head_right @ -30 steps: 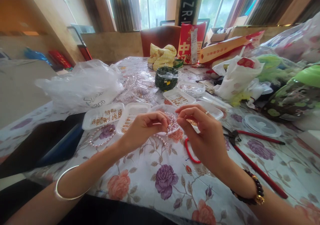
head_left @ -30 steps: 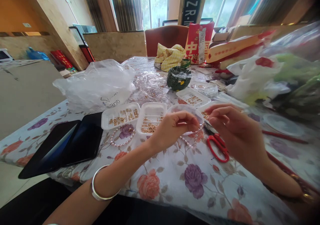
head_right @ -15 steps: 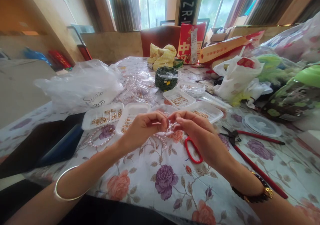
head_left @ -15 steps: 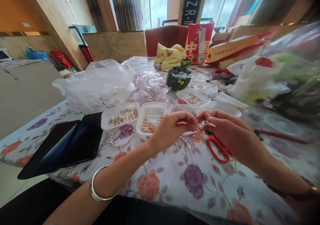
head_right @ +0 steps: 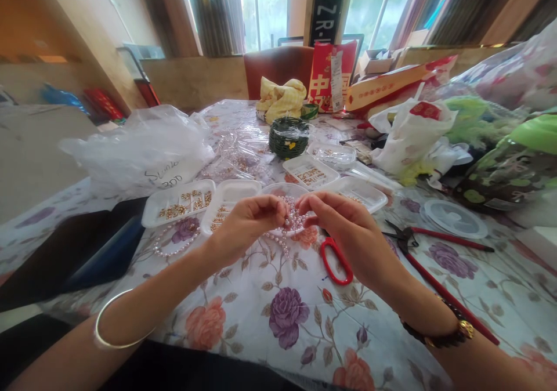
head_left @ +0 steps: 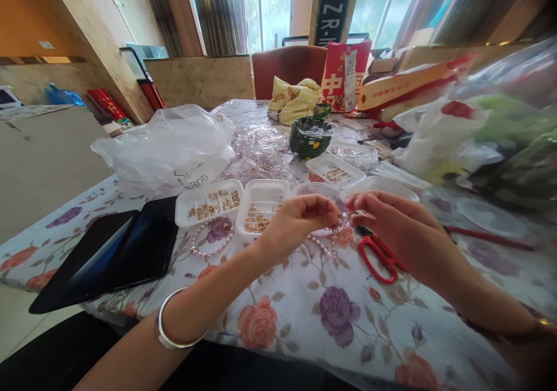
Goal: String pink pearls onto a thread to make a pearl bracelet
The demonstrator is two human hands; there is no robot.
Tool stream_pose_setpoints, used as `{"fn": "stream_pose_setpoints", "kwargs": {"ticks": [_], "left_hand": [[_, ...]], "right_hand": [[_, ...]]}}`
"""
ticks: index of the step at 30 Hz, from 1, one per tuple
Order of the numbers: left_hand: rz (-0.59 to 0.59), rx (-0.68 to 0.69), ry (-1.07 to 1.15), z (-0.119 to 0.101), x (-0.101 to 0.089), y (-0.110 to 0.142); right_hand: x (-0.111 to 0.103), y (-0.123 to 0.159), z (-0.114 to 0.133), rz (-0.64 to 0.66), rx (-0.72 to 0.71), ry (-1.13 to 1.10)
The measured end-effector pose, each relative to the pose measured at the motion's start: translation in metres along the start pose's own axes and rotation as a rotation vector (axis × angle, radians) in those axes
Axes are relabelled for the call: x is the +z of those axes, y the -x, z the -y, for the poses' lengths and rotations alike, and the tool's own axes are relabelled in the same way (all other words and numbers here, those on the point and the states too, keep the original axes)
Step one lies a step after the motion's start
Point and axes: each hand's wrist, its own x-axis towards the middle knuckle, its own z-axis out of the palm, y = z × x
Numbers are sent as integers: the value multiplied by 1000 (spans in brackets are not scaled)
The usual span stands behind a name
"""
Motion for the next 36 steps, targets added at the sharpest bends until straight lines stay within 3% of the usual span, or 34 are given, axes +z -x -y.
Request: {"fn": "stream_pose_setpoints", "kwargs": {"ticks": [11, 20, 29, 36], "left_hand": [[43, -224, 278, -2, -2, 1], [114, -249, 276, -2, 0, 3], [144, -172, 190, -2, 3, 3], [157, -194, 226, -4, 4, 3]], "right_hand": [[-1, 1, -6, 69, -80, 66], [1, 1, -6, 98, -160, 39], [2, 0, -6, -79, -303, 263], [2, 4, -5, -250, -545, 548]]}}
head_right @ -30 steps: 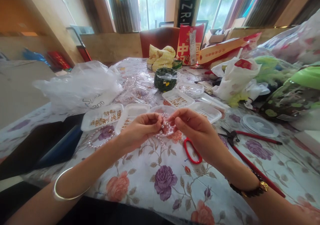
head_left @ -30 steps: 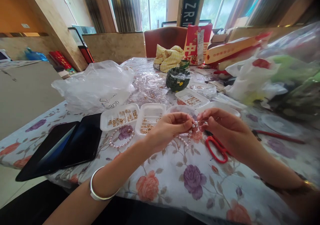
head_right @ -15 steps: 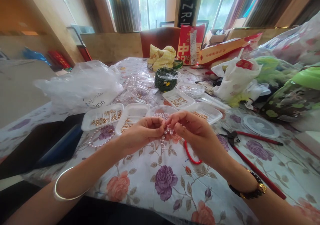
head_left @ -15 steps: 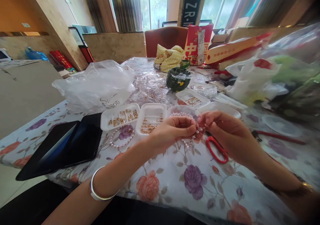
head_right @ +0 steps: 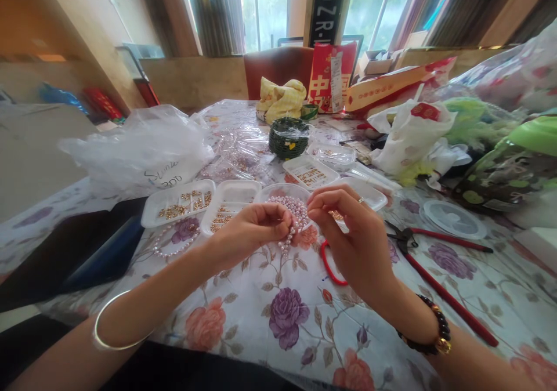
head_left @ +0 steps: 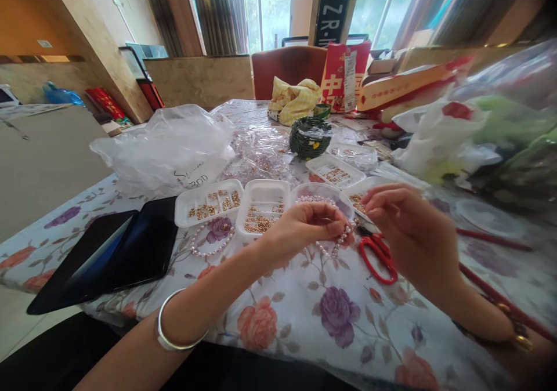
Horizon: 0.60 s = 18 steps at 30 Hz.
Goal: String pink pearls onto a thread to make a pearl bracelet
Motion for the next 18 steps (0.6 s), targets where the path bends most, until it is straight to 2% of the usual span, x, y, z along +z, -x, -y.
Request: {"fn": "stream_pose_setpoints", "kwargs": {"ticks": [4, 13, 16, 18], "left_hand": [[4, -21, 35, 1, -1, 0], [3, -80, 75, 1, 0, 0], [-2, -72, 79, 1, 0, 0], [3, -63, 61, 2, -1, 0]], "right_hand": [[2, 1, 0, 34, 39, -63], [3, 1, -2, 184, 324, -463], [2, 2, -3, 223, 345, -544], [2, 2, -3, 216, 328, -519]]}}
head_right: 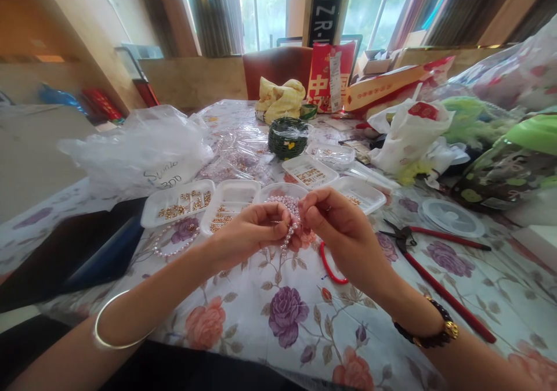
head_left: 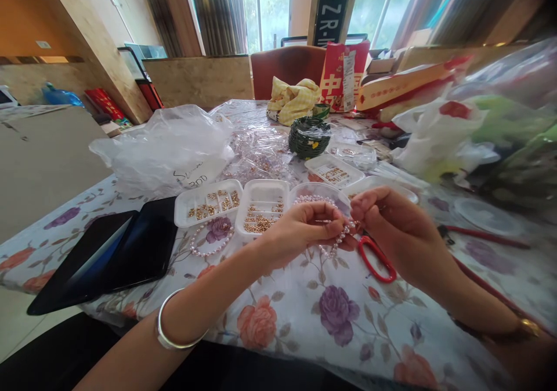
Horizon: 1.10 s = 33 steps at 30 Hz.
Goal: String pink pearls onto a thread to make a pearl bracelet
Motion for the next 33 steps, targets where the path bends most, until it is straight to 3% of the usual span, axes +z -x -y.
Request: {"fn": "stream_pose_setpoints", "kwargs": {"ticks": [6, 14, 18, 23, 29, 33], "left_hand": [[-6, 74, -47, 4, -1, -1], [-12, 129, -80, 5, 2, -1], [-31, 150, -121, 5, 4, -1], [-49, 189, -198, 5, 2, -2], [-42, 312, -256, 6, -2, -3], [-73, 390, -277, 5, -1, -2]], "right_hand": [[3, 1, 1, -185, -149, 349], [8, 5, 0, -343, -256, 535], [8, 6, -2, -378, -310, 623], [6, 7, -1, -355, -519, 845], [5, 7, 2, -297, -431, 924], [6, 3, 1, -268, -302, 636]]}}
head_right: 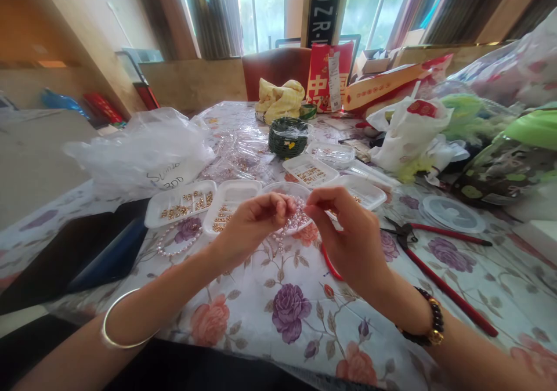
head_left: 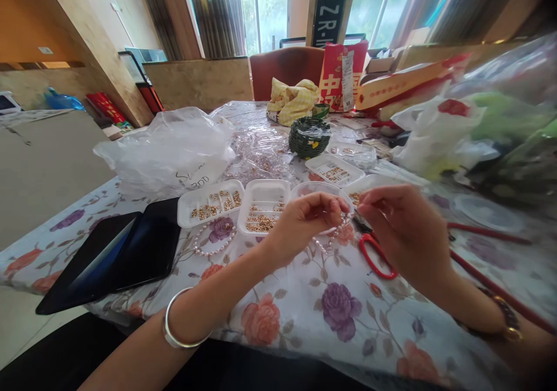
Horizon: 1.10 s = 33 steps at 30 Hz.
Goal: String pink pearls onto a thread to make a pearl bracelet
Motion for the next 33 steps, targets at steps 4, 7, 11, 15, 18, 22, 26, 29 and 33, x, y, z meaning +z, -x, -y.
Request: {"fn": "stream_pose_setpoints", "kwargs": {"ticks": [4, 7, 11, 15, 18, 22, 26, 29, 33], "left_hand": [[-9, 22, 15, -2, 0, 0], [-25, 25, 32, -2, 0, -1], [-55, 0, 60, 0, 1, -1], [-67, -36, 62, 0, 2, 1], [-65, -34, 49, -1, 2, 1], [-43, -55, 49, -3, 2, 1], [-27, -73, 53, -4, 2, 2], [-12, -73, 57, -5, 3, 2], [14, -94, 77, -6, 3, 2]], "right_hand": [[3, -4, 2, 34, 186, -294], [4, -5, 5, 51, 281, -376], [6, -2, 7, 53, 387, -451], [10, 1, 7, 95, 510, -649], [11, 1, 6, 158, 583, -805], [9, -2, 1, 239, 613, -829], [4, -6, -5, 269, 538, -737], [1, -7, -7, 266, 472, -678], [-1, -7, -5, 218, 438, -583]]}}
